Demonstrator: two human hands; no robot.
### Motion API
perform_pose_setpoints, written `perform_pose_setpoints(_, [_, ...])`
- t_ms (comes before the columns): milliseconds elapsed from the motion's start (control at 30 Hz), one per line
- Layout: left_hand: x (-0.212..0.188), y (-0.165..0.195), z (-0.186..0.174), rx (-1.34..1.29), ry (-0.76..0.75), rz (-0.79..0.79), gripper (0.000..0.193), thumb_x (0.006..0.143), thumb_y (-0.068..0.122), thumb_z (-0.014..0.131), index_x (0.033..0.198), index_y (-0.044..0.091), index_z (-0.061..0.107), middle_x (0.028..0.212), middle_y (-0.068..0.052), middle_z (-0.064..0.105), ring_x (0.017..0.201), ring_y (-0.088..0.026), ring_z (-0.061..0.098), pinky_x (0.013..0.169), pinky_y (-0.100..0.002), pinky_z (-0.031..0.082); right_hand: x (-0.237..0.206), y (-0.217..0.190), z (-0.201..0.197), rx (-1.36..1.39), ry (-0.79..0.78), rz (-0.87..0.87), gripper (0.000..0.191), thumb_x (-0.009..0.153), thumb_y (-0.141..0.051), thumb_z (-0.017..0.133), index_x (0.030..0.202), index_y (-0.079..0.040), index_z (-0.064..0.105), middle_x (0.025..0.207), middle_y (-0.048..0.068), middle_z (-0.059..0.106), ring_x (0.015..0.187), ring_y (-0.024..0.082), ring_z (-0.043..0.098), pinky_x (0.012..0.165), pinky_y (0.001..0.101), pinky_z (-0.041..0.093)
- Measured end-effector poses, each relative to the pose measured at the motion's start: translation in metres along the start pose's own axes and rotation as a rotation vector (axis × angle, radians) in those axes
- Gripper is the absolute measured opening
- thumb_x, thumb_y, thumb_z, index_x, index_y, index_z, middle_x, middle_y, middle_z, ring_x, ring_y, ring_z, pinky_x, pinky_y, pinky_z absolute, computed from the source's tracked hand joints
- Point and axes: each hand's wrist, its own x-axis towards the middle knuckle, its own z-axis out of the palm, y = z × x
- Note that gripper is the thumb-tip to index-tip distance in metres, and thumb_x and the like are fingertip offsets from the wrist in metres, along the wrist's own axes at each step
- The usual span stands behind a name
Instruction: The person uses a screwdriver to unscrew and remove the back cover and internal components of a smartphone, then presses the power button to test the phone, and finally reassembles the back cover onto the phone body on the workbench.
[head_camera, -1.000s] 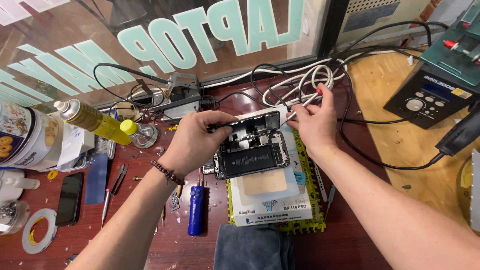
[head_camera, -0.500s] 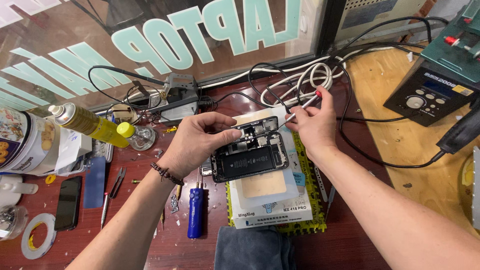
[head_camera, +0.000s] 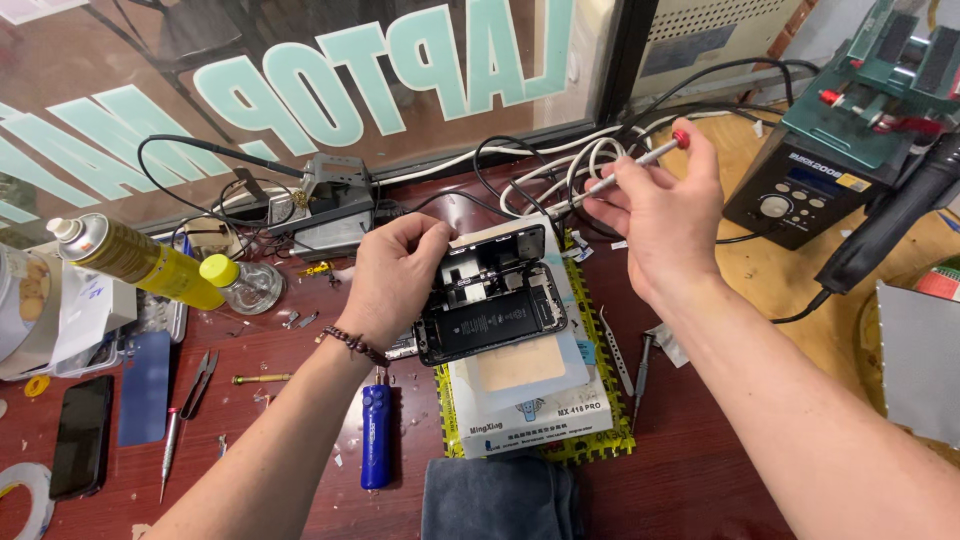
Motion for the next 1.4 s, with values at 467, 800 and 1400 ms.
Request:
perform_pose_setpoints(467, [0.0, 0.001, 0.034, -0.111, 0.258, -0.014, 0.016, 0.084, 0.016, 0.072, 0.094, 0.004, 0.075, 0.08, -0.004, 0.078, 0.074, -0.01, 0.074, 0.072, -0.026, 0.059, -0.021, -0.005, 0.094, -0.164, -0.066, -0.103, 0.071, 0.093, 0.002, 0.064, 0.153, -0.005, 0.026, 0.099, 0.016, 0.072, 0.079, 0.022, 0.076, 0.065, 0.034, 0.067])
perform_pose_setpoints(800, [-0.002, 0.009, 0.034, -0.201, 0.214, -0.043, 0.018, 0.083, 0.023, 0.079, 0.088, 0.005, 0.076, 0.076, -0.001, 0.077, 0.068, -0.007, 0.07, 0.067, -0.025, 0.058, -0.022, -0.002, 0.093, -0.249, -0.111, -0.128, 0.07, 0.094, 0.001, 0.063, 0.153, -0.003, 0.026, 0.096, 0.016, 0.073, 0.081, 0.021, 0.076, 0.067, 0.0332, 0.068])
perform_pose_setpoints(1400, [-0.008, 0.017, 0.034, -0.166, 0.261, 0.002, 0.017, 0.086, 0.022, 0.078, 0.085, 0.005, 0.075, 0.07, -0.001, 0.074, 0.062, -0.007, 0.065, 0.06, -0.026, 0.054, -0.023, -0.007, 0.095, -0.242, -0.115, -0.099, 0.068, 0.095, 0.002, 0.059, 0.153, -0.004, 0.025, 0.099, 0.017, 0.073, 0.081, 0.022, 0.076, 0.066, 0.0324, 0.067])
